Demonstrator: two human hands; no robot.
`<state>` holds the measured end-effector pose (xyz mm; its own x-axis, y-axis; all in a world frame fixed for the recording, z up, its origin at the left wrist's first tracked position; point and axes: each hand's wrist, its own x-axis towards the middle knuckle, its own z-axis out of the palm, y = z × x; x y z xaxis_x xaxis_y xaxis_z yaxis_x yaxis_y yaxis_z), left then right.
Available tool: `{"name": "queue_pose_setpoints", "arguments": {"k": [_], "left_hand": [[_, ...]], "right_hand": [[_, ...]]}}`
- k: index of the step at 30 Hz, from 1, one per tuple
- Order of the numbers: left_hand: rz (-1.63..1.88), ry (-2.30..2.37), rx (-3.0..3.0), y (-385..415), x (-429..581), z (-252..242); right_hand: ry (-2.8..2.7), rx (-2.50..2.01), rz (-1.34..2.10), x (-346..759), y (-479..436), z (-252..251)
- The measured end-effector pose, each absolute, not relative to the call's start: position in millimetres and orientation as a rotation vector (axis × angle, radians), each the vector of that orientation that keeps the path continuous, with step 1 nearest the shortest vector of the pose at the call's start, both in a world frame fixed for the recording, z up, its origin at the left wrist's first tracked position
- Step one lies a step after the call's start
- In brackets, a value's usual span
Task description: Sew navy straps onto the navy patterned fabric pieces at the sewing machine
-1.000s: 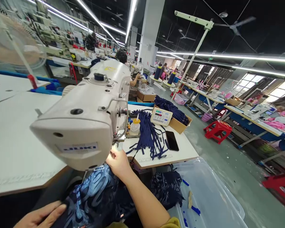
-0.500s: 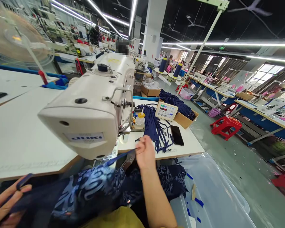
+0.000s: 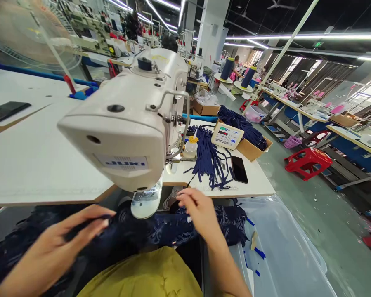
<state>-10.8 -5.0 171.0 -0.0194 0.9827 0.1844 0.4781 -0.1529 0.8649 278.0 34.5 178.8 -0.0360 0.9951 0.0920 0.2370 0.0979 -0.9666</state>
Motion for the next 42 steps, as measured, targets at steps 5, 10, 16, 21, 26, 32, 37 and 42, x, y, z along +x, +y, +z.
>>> {"name": "queue_pose_setpoints", "arguments": {"k": [5, 10, 16, 21, 26, 32, 37, 42], "left_hand": [[0.979, 1.282, 1.779, 0.2, 44.3, 190.1], [0.928, 1.364, 1.746, -1.6, 47.4, 183.1], [0.821, 1.356, 1.776, 0.5, 47.0, 180.8], [0.849, 1.347, 1.857, -4.1, 46.8, 173.7], [0.822, 1.227, 2.036, -6.8, 44.1, 171.6], [0.694, 1.167, 1.895, -5.3, 47.8, 178.1], [0.802, 1.080, 2.068, -5.5, 41.8, 182.0], [0.800, 1.061, 2.000, -6.1, 37.9, 178.3]], "right_hand": [[-1.731, -1.226, 1.133, 235.7, 13.4, 180.4], [-1.835, -1.222, 1.069, 232.7, 8.6, 181.1], [-1.875, -1.196, 0.949, 229.2, 6.7, 180.3], [-1.867, -1.127, 1.110, 227.8, 5.2, 173.5], [-1.610, -1.128, 1.614, 231.1, 8.3, 169.9], [-1.524, -1.228, 1.529, 226.4, 8.6, 167.1], [-1.468, -1.211, 1.676, 226.7, 13.8, 165.0], [-1.713, -1.109, 1.486, 238.8, 16.6, 185.3]]}}
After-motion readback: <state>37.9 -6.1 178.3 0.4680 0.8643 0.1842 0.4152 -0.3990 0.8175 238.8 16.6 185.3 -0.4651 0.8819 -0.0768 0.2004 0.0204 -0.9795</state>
